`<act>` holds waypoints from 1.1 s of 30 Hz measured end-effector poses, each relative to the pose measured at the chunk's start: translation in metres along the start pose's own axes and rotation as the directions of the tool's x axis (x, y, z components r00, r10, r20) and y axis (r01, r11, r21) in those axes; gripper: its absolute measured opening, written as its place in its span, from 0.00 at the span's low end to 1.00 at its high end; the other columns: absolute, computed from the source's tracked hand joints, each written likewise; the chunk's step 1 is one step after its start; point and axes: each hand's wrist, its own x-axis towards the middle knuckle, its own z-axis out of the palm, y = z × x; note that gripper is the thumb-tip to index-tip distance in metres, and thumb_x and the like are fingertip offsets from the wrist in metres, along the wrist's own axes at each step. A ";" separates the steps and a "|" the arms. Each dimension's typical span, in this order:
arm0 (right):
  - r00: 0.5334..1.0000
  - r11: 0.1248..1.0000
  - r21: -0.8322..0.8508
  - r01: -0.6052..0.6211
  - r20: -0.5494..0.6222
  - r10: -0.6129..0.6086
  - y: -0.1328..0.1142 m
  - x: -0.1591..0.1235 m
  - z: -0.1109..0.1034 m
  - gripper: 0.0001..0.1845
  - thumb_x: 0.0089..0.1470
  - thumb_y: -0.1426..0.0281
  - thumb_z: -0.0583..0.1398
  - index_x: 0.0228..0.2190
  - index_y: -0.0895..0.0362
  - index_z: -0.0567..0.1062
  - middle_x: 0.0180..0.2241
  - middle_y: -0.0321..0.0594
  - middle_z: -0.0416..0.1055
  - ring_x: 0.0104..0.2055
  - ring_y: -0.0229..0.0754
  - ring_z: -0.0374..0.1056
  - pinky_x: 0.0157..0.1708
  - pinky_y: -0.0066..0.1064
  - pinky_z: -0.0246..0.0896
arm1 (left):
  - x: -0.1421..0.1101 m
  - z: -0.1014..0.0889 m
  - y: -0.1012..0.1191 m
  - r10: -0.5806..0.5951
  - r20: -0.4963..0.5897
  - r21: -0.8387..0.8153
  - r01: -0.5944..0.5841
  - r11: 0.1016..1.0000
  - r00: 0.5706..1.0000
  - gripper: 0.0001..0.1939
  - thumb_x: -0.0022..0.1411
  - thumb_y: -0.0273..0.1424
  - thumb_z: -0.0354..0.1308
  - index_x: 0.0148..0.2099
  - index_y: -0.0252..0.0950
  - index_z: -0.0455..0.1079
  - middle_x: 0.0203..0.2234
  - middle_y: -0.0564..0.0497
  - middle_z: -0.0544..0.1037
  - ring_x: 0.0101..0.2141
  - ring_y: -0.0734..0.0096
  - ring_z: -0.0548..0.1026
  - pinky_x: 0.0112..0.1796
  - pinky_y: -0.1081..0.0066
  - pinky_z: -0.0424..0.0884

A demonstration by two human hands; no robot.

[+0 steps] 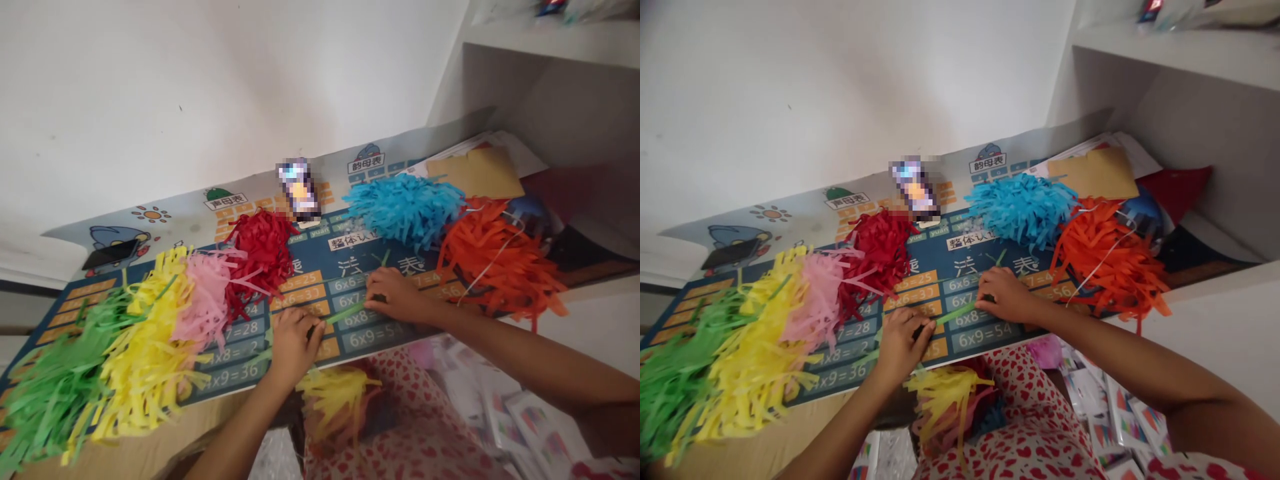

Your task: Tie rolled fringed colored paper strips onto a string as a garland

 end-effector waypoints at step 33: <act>0.933 0.824 -0.457 0.334 0.035 -0.359 -0.043 0.016 0.001 0.09 0.60 0.68 0.58 0.30 0.57 0.75 0.35 0.40 0.73 0.47 0.48 0.61 0.56 0.50 0.40 | 0.018 0.003 0.021 0.392 0.015 0.369 -0.369 0.853 0.920 0.06 0.63 0.29 0.57 0.34 0.38 0.73 0.29 0.49 0.77 0.41 0.60 0.71 0.52 0.51 0.57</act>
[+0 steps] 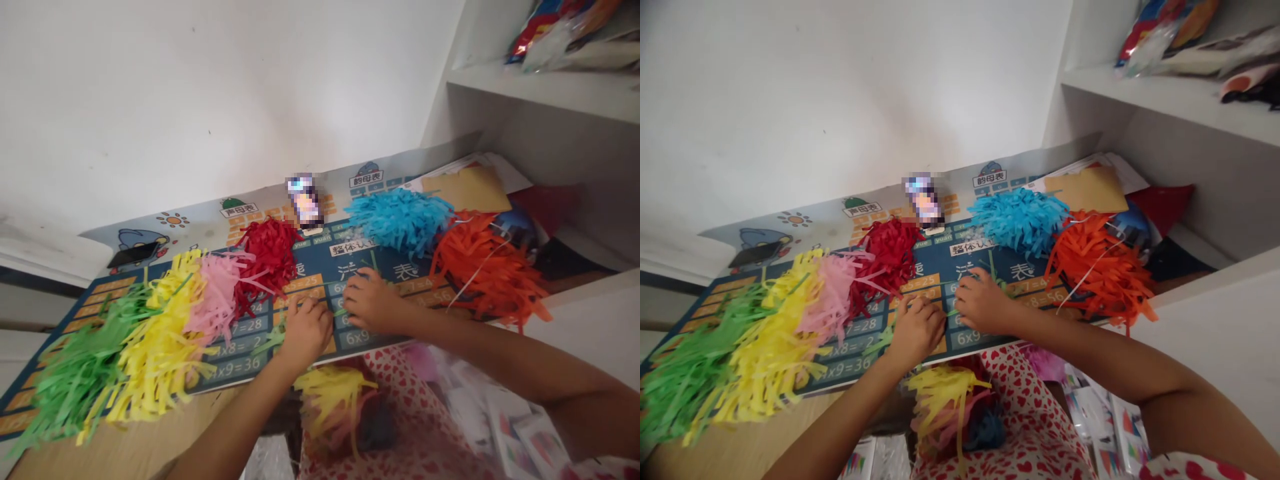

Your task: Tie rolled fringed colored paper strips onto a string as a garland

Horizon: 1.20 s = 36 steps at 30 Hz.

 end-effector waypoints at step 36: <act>0.994 0.999 0.032 -0.018 0.104 0.014 0.006 -0.006 0.005 0.13 0.62 0.71 0.54 0.29 0.57 0.76 0.32 0.40 0.73 0.40 0.45 0.63 0.56 0.50 0.43 | -0.004 0.002 0.014 0.091 0.110 0.050 -0.097 0.994 0.990 0.13 0.63 0.27 0.59 0.50 0.37 0.73 0.39 0.47 0.78 0.44 0.57 0.71 0.52 0.51 0.58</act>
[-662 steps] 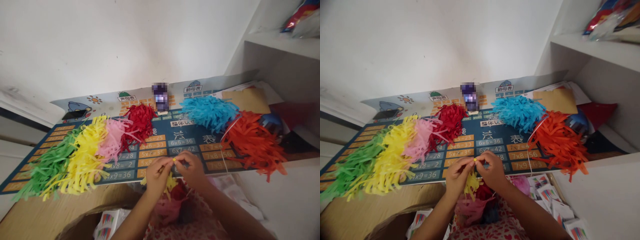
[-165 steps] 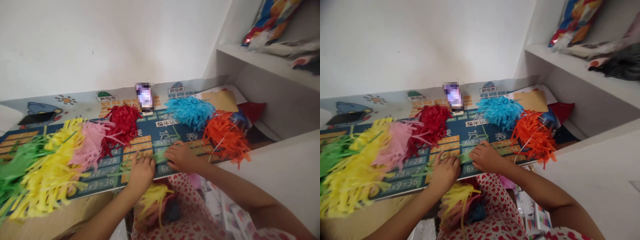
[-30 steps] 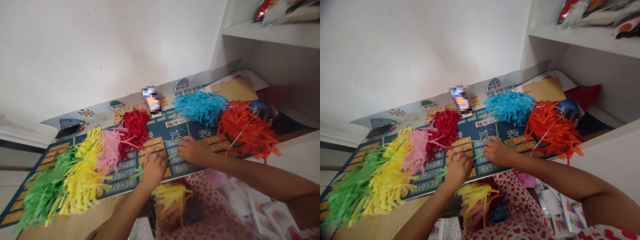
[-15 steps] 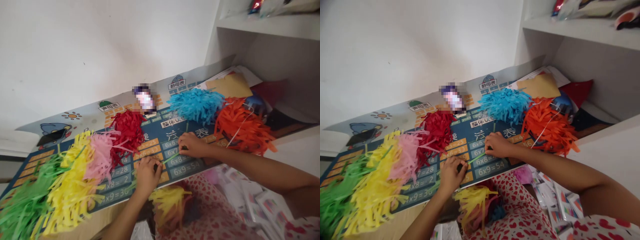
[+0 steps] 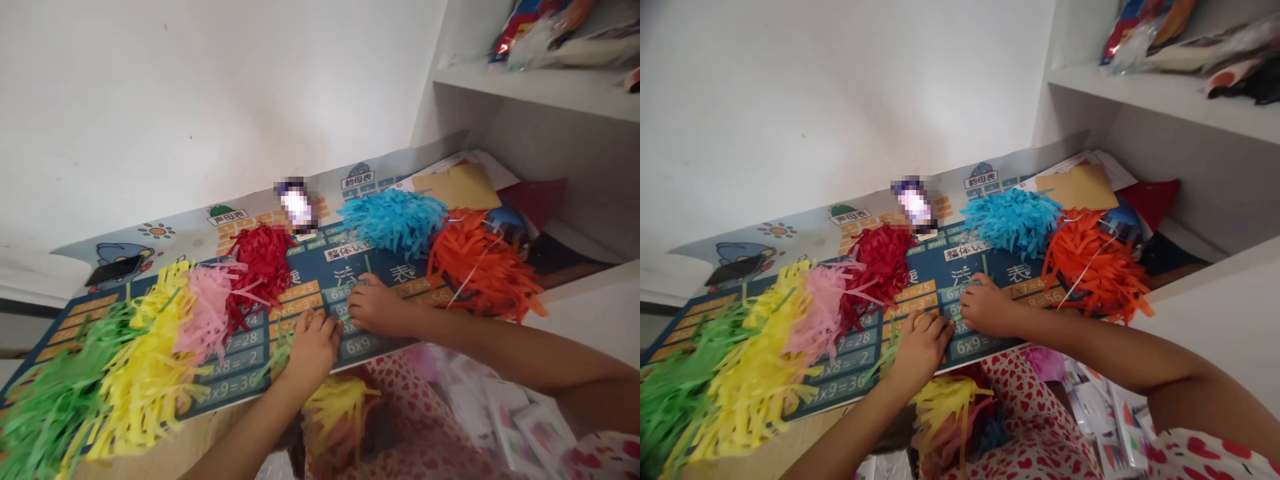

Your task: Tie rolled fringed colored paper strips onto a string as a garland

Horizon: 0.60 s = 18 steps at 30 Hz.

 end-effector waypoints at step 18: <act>0.949 0.158 0.938 -0.309 0.315 -0.015 -0.029 0.021 -0.052 0.16 0.47 0.58 0.65 0.27 0.59 0.78 0.25 0.33 0.72 0.27 0.35 0.64 0.29 0.26 0.55 | -0.022 -0.075 0.002 0.001 -0.521 -0.154 -0.095 0.984 0.853 0.11 0.66 0.24 0.53 0.48 0.37 0.72 0.36 0.51 0.83 0.38 0.70 0.77 0.54 0.59 0.58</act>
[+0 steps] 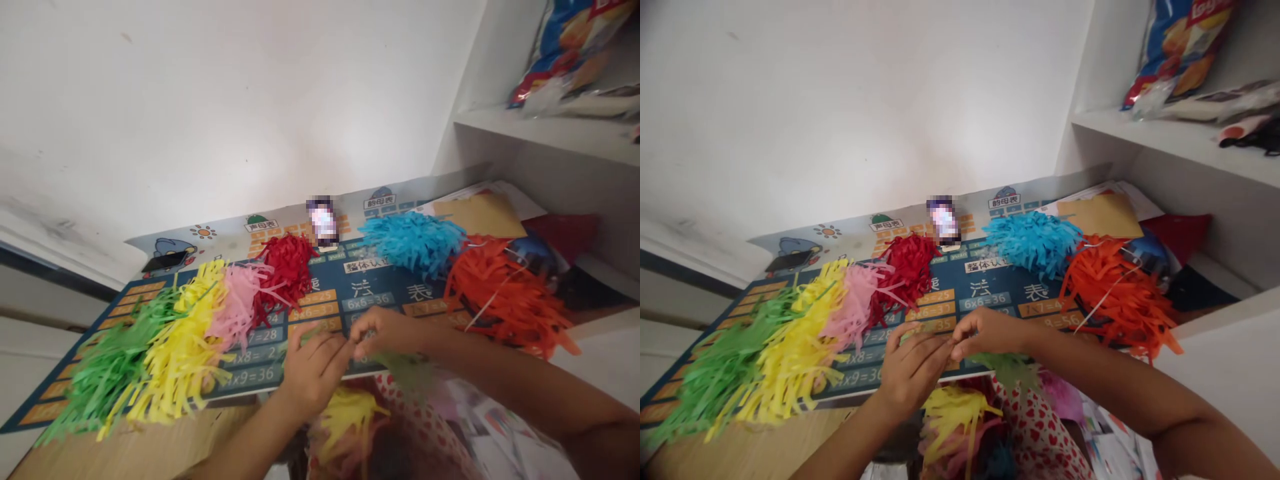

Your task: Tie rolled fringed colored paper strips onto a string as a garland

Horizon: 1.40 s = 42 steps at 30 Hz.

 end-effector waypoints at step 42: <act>0.609 0.839 0.368 0.400 -0.791 0.057 0.007 0.036 0.071 0.11 0.45 0.64 0.69 0.26 0.55 0.72 0.25 0.33 0.67 0.23 0.33 0.60 0.23 0.25 0.58 | -0.024 0.029 0.016 -0.572 -0.321 -0.189 0.541 0.820 0.755 0.06 0.63 0.28 0.60 0.44 0.40 0.71 0.31 0.51 0.76 0.34 0.68 0.73 0.39 0.65 0.68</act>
